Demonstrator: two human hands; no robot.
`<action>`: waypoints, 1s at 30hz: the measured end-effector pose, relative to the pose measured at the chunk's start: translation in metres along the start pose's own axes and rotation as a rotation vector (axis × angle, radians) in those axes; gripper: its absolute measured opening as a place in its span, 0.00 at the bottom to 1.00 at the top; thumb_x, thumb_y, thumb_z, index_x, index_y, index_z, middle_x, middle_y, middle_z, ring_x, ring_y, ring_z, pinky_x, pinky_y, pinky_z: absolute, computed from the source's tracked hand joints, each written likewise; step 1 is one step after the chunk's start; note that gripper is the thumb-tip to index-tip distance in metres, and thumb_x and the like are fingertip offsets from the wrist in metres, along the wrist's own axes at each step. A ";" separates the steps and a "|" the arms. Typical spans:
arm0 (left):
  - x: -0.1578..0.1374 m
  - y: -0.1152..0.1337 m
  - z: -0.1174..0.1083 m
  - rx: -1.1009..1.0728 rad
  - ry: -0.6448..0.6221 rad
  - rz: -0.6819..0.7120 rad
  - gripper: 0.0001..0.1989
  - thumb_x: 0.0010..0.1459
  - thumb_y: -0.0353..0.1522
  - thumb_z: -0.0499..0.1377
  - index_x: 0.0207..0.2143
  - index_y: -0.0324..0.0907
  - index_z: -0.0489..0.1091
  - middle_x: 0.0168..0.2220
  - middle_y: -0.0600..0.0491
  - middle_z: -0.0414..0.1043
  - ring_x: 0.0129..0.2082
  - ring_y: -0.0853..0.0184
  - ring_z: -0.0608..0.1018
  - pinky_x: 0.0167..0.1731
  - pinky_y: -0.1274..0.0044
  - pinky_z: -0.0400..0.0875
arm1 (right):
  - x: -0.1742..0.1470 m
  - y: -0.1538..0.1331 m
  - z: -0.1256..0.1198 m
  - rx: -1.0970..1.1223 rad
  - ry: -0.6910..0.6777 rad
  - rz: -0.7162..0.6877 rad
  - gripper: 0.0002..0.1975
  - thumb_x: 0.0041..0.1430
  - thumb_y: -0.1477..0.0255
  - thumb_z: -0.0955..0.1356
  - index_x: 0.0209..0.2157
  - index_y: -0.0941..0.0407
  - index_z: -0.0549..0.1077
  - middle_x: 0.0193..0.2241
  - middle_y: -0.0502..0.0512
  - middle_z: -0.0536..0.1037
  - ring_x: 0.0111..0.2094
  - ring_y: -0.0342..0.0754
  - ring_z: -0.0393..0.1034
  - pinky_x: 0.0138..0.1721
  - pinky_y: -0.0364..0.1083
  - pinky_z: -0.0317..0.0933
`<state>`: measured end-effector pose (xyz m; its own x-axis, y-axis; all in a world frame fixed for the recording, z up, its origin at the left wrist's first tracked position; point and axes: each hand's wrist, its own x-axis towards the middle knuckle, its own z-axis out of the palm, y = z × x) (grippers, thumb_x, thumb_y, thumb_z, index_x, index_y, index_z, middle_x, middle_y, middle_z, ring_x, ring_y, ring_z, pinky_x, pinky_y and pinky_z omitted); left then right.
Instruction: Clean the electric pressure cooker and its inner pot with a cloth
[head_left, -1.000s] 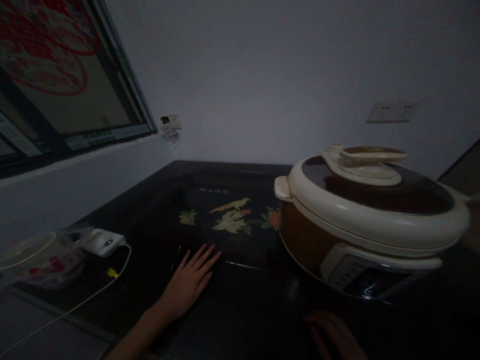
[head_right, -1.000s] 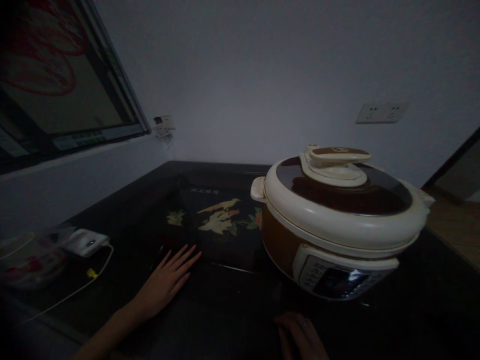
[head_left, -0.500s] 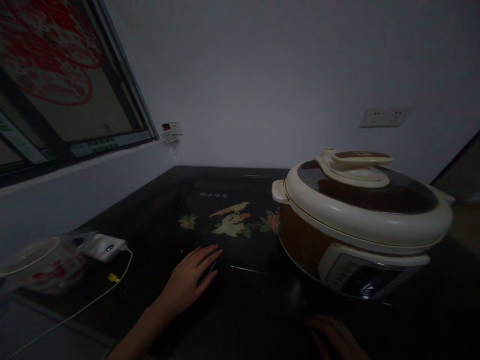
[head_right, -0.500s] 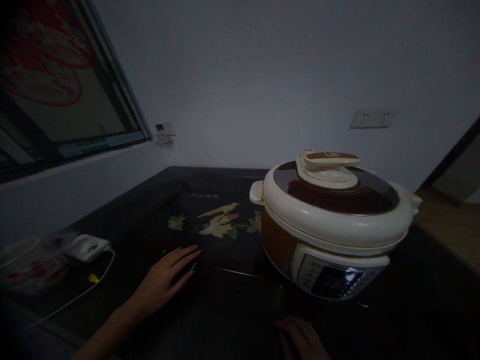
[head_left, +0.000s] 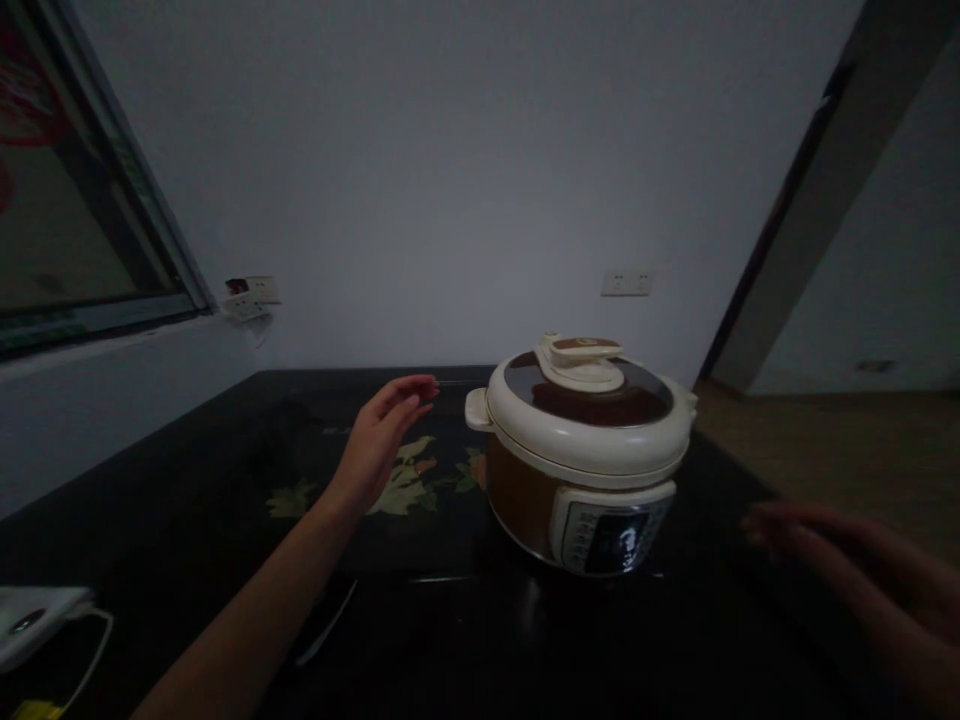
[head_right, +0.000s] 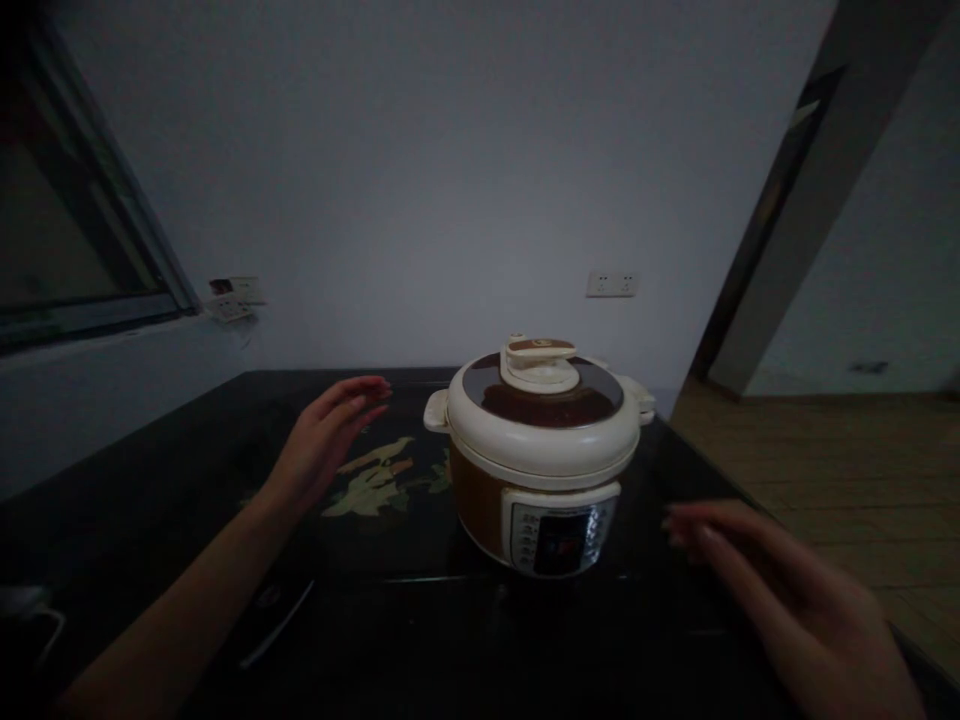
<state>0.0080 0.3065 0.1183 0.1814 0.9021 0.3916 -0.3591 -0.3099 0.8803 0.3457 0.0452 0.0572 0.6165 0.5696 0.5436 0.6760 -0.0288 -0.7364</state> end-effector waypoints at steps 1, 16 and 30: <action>0.008 -0.006 0.009 -0.126 0.028 -0.081 0.10 0.54 0.27 0.60 0.39 0.41 0.77 0.46 0.48 0.76 0.49 0.63 0.76 0.52 0.72 0.68 | 0.018 -0.013 0.002 0.051 0.056 0.042 0.15 0.50 0.52 0.70 0.36 0.43 0.80 0.34 0.57 0.81 0.36 0.59 0.77 0.41 0.58 0.74; 0.036 -0.090 0.083 -0.420 0.262 -0.251 0.12 0.58 0.31 0.59 0.45 0.42 0.69 0.35 0.54 0.75 0.30 0.71 0.77 0.35 0.78 0.70 | 0.174 0.033 0.127 0.854 0.090 0.494 0.17 0.67 0.57 0.59 0.37 0.54 0.71 0.27 0.51 0.76 0.26 0.45 0.73 0.33 0.46 0.71; 0.022 -0.095 0.087 -0.327 0.259 -0.069 0.12 0.61 0.38 0.55 0.46 0.43 0.68 0.45 0.50 0.73 0.40 0.68 0.76 0.41 0.77 0.69 | 0.168 0.029 0.123 0.782 -0.083 0.404 0.32 0.67 0.50 0.49 0.33 0.54 0.74 0.26 0.58 0.78 0.38 0.54 0.77 0.42 0.52 0.69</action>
<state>0.1255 0.3294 0.0665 -0.0062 0.9759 0.2180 -0.6332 -0.1725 0.7545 0.4188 0.2406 0.0779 0.6966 0.6960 0.1741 -0.0756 0.3126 -0.9469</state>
